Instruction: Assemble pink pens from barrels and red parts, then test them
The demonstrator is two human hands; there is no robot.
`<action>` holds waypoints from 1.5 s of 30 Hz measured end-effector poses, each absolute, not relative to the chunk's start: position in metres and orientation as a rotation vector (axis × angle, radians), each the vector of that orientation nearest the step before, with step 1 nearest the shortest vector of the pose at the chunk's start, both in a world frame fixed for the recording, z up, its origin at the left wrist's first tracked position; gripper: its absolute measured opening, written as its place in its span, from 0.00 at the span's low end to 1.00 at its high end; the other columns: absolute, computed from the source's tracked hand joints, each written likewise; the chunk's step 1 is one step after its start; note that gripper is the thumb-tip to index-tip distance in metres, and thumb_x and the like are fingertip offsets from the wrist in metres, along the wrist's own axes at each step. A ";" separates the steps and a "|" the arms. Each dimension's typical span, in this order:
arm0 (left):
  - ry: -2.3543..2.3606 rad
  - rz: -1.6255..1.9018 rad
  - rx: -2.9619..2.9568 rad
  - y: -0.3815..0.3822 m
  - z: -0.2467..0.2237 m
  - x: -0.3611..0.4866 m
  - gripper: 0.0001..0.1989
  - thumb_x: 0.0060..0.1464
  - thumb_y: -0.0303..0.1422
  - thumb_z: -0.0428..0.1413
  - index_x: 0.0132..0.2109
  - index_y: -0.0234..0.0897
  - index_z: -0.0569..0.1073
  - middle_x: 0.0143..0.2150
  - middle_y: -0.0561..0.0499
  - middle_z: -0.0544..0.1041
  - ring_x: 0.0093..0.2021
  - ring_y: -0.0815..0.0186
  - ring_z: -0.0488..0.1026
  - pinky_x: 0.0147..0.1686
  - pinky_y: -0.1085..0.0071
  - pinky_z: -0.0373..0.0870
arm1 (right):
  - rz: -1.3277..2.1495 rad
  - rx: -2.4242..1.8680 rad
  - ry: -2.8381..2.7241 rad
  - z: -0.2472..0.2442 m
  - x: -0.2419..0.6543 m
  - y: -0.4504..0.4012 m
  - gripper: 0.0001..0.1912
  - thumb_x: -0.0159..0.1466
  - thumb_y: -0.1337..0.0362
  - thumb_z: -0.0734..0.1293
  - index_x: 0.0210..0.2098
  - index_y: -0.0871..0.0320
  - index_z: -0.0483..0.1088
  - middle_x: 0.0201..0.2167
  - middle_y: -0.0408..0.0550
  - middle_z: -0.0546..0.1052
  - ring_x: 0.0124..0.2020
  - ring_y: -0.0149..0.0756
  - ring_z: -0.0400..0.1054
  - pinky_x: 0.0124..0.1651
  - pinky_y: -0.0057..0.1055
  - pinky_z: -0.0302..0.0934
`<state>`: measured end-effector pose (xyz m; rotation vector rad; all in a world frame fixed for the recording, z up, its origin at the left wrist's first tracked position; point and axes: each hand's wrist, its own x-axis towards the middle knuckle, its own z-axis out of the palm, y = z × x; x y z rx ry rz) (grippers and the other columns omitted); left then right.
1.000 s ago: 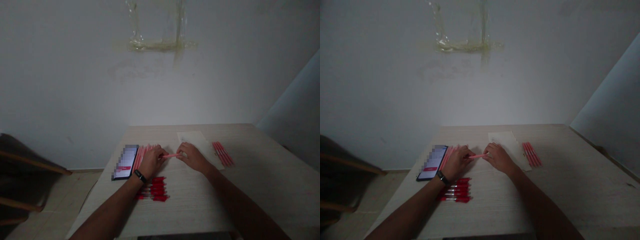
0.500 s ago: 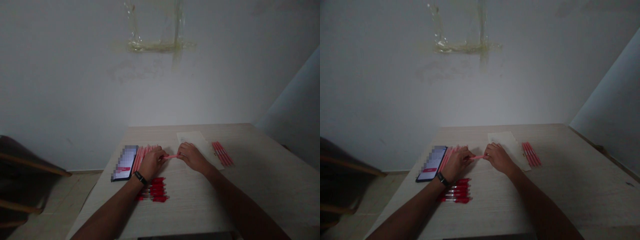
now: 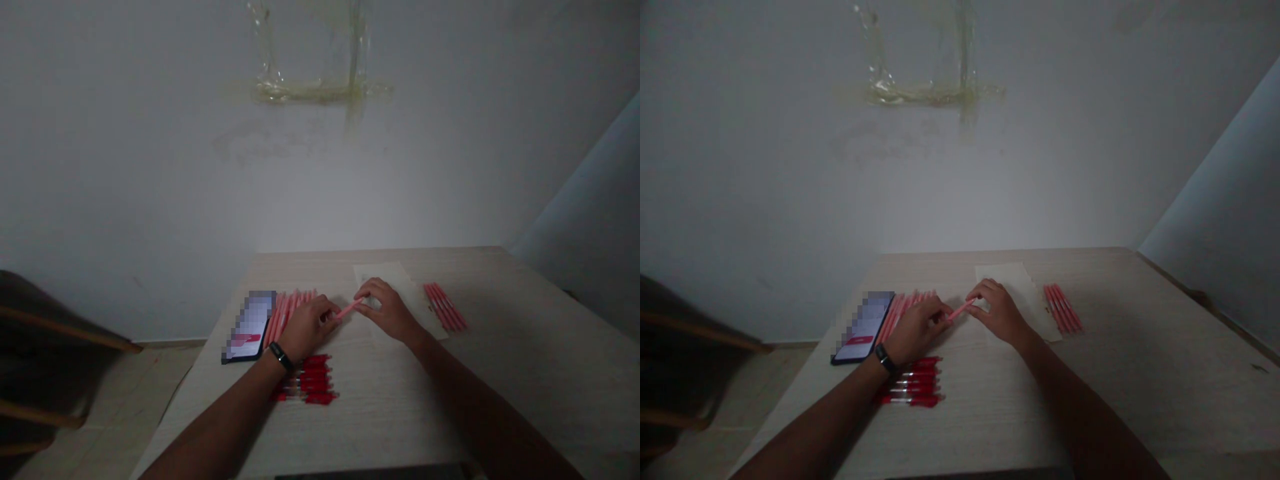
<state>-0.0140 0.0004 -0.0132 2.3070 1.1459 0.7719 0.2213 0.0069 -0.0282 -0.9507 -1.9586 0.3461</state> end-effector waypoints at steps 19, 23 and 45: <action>0.821 1.160 1.298 0.007 -0.025 -0.010 0.10 0.51 0.35 0.66 0.32 0.34 0.74 0.31 0.50 0.79 0.34 0.66 0.74 0.37 0.71 0.68 | 0.657 -0.820 -2.079 -0.020 0.234 0.007 0.10 0.69 0.58 0.67 0.43 0.54 0.77 0.39 0.49 0.78 0.44 0.38 0.70 0.49 0.36 0.63; 0.791 1.115 1.300 0.007 -0.027 -0.010 0.10 0.51 0.35 0.66 0.34 0.35 0.74 0.33 0.49 0.79 0.36 0.64 0.76 0.39 0.69 0.69 | 0.689 -0.843 -2.029 -0.022 0.232 0.006 0.09 0.67 0.56 0.68 0.38 0.55 0.77 0.36 0.48 0.77 0.41 0.38 0.70 0.47 0.34 0.63; 0.790 1.108 1.315 0.013 -0.025 -0.017 0.09 0.55 0.35 0.63 0.33 0.35 0.73 0.31 0.50 0.77 0.36 0.64 0.75 0.41 0.67 0.69 | 0.767 -0.913 -1.954 -0.025 0.217 0.004 0.09 0.68 0.57 0.68 0.38 0.55 0.76 0.35 0.47 0.75 0.40 0.38 0.69 0.46 0.35 0.61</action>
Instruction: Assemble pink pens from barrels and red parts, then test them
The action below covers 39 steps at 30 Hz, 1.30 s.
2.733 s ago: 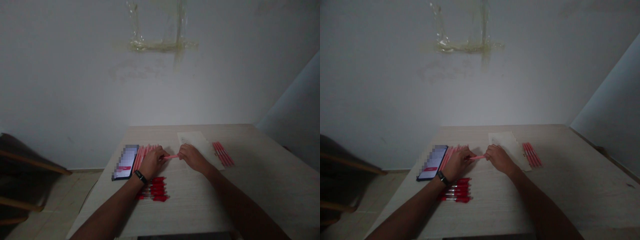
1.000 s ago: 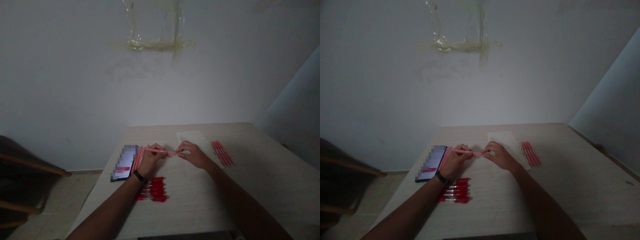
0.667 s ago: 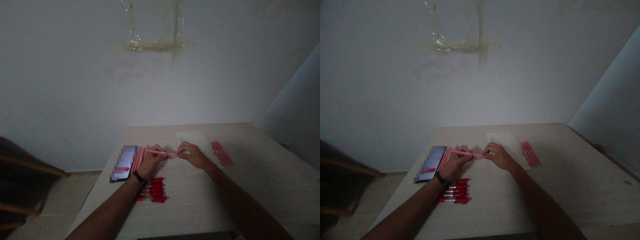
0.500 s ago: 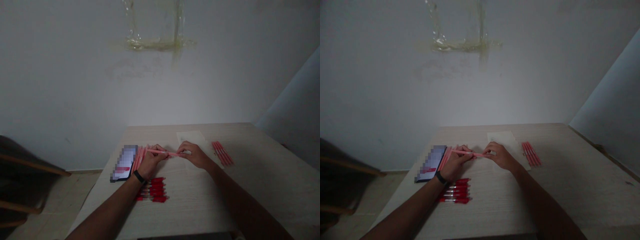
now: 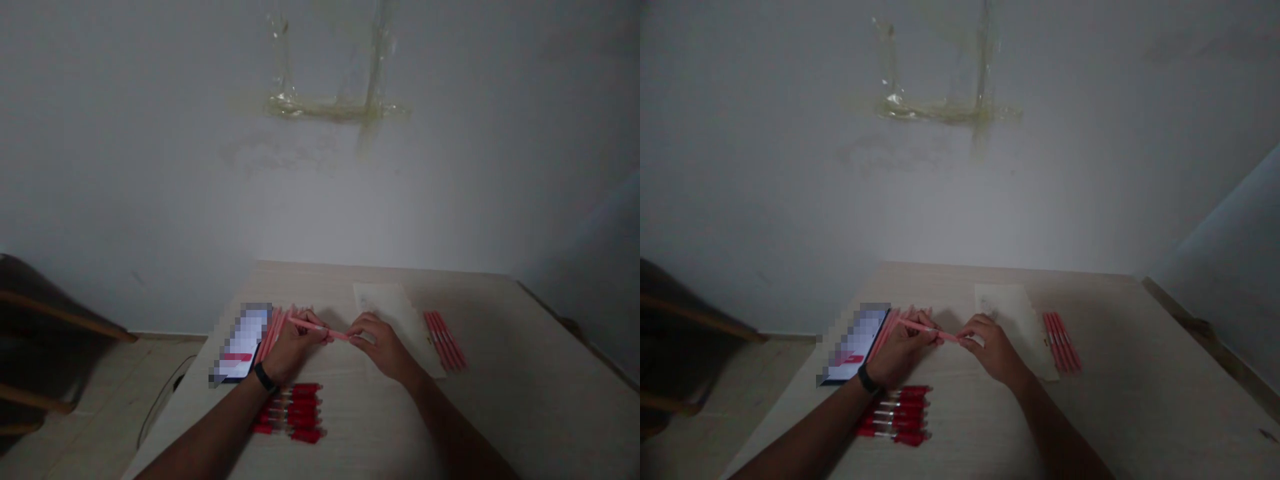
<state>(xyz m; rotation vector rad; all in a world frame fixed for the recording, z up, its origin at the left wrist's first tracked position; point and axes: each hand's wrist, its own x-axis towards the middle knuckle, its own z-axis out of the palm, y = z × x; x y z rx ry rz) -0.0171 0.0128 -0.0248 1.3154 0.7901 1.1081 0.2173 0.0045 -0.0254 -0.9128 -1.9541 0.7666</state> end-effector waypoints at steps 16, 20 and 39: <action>0.816 1.081 1.311 0.014 -0.024 -0.019 0.11 0.55 0.38 0.63 0.33 0.35 0.75 0.31 0.48 0.77 0.36 0.63 0.73 0.42 0.66 0.69 | 0.695 -0.911 -2.011 -0.027 0.212 0.000 0.10 0.68 0.57 0.67 0.37 0.55 0.76 0.35 0.48 0.76 0.40 0.39 0.70 0.46 0.37 0.63; 0.888 1.093 1.361 0.014 -0.020 -0.021 0.10 0.54 0.38 0.63 0.32 0.35 0.75 0.31 0.49 0.77 0.38 0.63 0.74 0.45 0.65 0.68 | 0.707 -0.913 -2.046 -0.030 0.214 0.001 0.10 0.70 0.58 0.65 0.41 0.55 0.76 0.37 0.50 0.76 0.41 0.39 0.69 0.45 0.37 0.64; 0.909 1.099 1.451 0.007 -0.016 -0.012 0.09 0.55 0.38 0.63 0.33 0.37 0.76 0.33 0.49 0.78 0.38 0.62 0.73 0.45 0.65 0.67 | 0.663 -0.911 -2.102 -0.023 0.218 -0.004 0.11 0.64 0.58 0.71 0.45 0.55 0.74 0.39 0.49 0.76 0.44 0.40 0.69 0.48 0.37 0.62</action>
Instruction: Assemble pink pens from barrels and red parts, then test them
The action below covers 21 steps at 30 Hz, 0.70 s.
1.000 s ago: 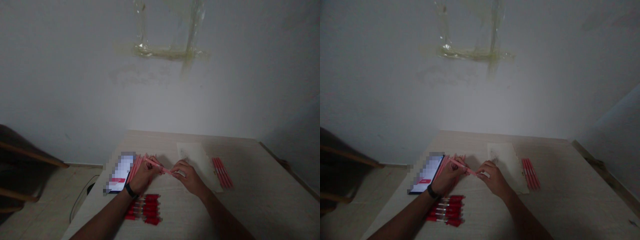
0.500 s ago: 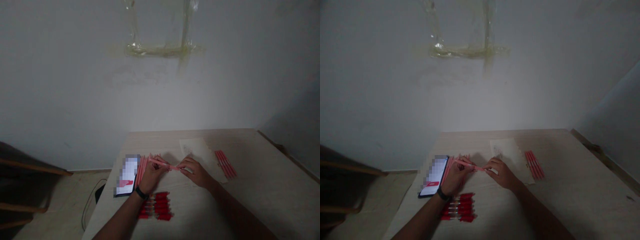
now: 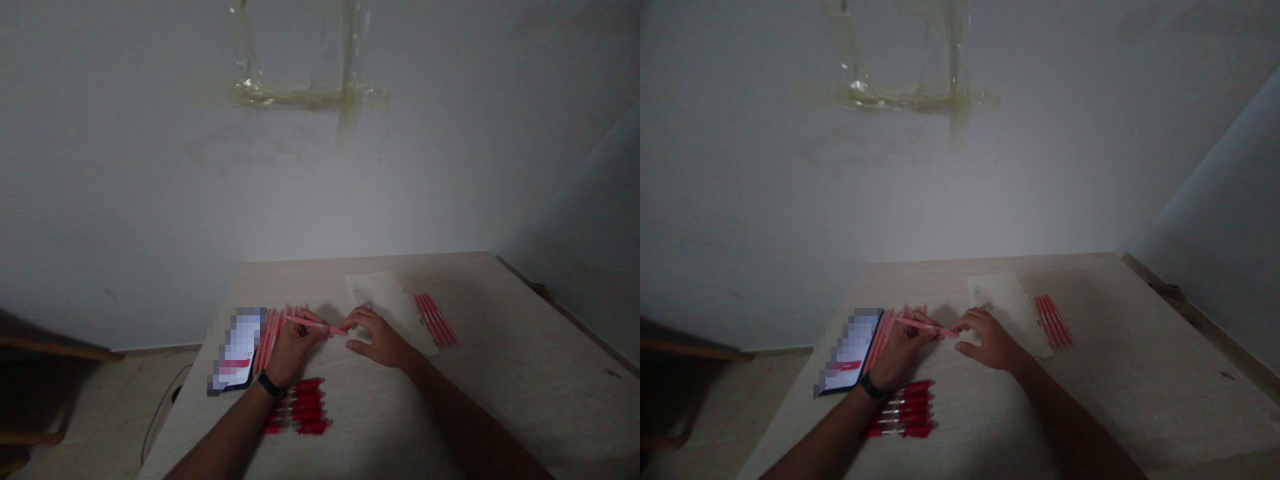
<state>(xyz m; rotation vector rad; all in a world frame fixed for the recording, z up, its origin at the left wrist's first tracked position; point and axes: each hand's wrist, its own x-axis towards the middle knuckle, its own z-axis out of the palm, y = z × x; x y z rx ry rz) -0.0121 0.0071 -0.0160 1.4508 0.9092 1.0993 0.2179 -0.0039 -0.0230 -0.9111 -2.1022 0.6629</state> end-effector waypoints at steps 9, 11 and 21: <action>0.729 1.132 1.329 0.003 -0.012 -0.012 0.12 0.55 0.40 0.62 0.42 0.37 0.76 0.34 0.50 0.75 0.36 0.65 0.71 0.39 0.70 0.67 | 0.642 -0.955 -1.833 -0.006 0.242 0.005 0.09 0.66 0.58 0.69 0.39 0.57 0.75 0.34 0.47 0.76 0.37 0.35 0.69 0.41 0.31 0.62; 0.709 1.139 1.308 0.005 -0.013 -0.013 0.12 0.55 0.38 0.63 0.43 0.36 0.75 0.33 0.51 0.74 0.35 0.66 0.70 0.38 0.71 0.66 | 0.644 -0.990 -1.717 -0.002 0.260 0.012 0.09 0.65 0.57 0.69 0.38 0.57 0.75 0.33 0.46 0.76 0.35 0.35 0.69 0.39 0.31 0.62; 0.869 0.899 1.985 -0.001 -0.022 -0.005 0.08 0.61 0.37 0.57 0.43 0.39 0.77 0.41 0.47 0.77 0.40 0.63 0.72 0.39 0.69 0.66 | 0.472 -1.134 -1.628 -0.009 0.304 0.029 0.11 0.63 0.56 0.70 0.36 0.58 0.73 0.32 0.47 0.77 0.31 0.33 0.69 0.34 0.29 0.62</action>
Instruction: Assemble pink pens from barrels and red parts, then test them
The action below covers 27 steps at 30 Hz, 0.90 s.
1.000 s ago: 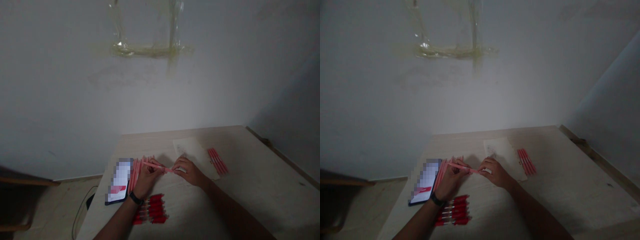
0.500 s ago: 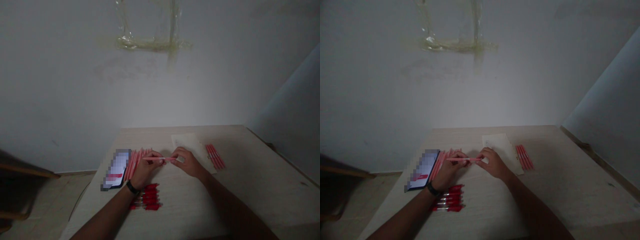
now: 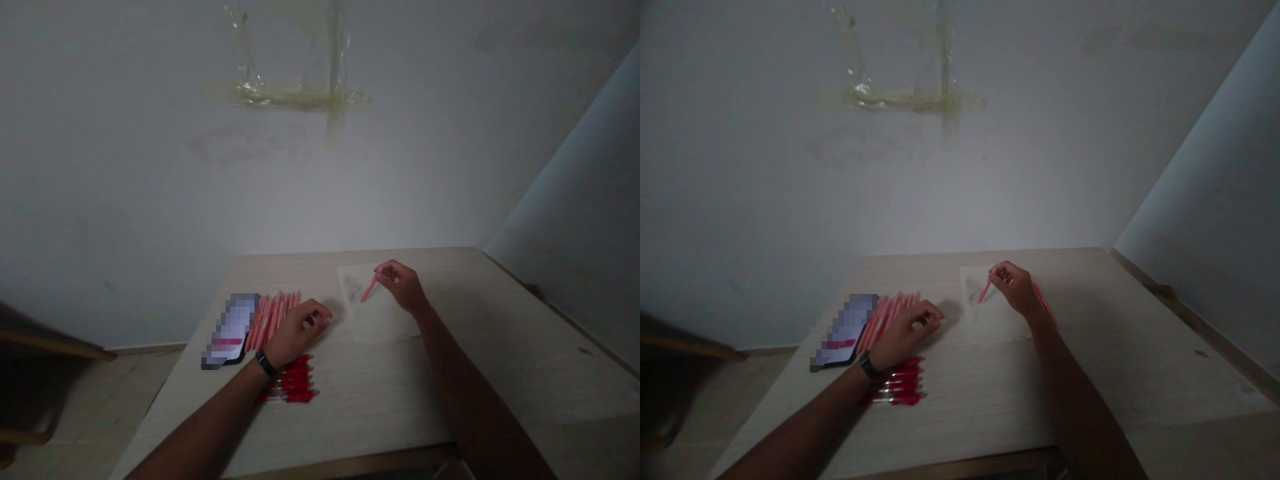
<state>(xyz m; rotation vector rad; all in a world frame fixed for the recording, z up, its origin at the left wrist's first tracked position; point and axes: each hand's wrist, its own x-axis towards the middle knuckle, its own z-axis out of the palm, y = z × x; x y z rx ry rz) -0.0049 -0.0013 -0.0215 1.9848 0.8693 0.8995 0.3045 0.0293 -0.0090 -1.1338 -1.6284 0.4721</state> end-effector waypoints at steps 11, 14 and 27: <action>0.993 0.506 2.521 -0.007 -0.014 0.062 0.15 0.58 0.40 0.59 0.50 0.38 0.76 0.50 0.42 0.76 0.48 0.55 0.72 0.50 0.60 0.67 | 0.508 -1.290 -1.934 -0.020 0.304 0.026 0.07 0.63 0.62 0.66 0.30 0.57 0.70 0.24 0.42 0.75 0.25 0.30 0.65 0.29 0.25 0.56; 1.180 0.350 2.637 -0.008 -0.024 0.077 0.16 0.59 0.42 0.57 0.48 0.36 0.75 0.49 0.41 0.75 0.50 0.53 0.70 0.49 0.57 0.68 | 0.526 -1.289 -1.916 -0.020 0.302 0.025 0.06 0.63 0.62 0.66 0.30 0.57 0.70 0.26 0.43 0.75 0.25 0.30 0.65 0.29 0.25 0.56; 1.218 0.296 2.731 -0.013 -0.037 0.076 0.19 0.55 0.38 0.61 0.52 0.37 0.71 0.56 0.42 0.71 0.55 0.51 0.67 0.51 0.56 0.67 | 0.530 -1.296 -1.958 -0.018 0.297 0.023 0.06 0.62 0.62 0.65 0.30 0.57 0.70 0.23 0.40 0.72 0.23 0.29 0.63 0.28 0.24 0.54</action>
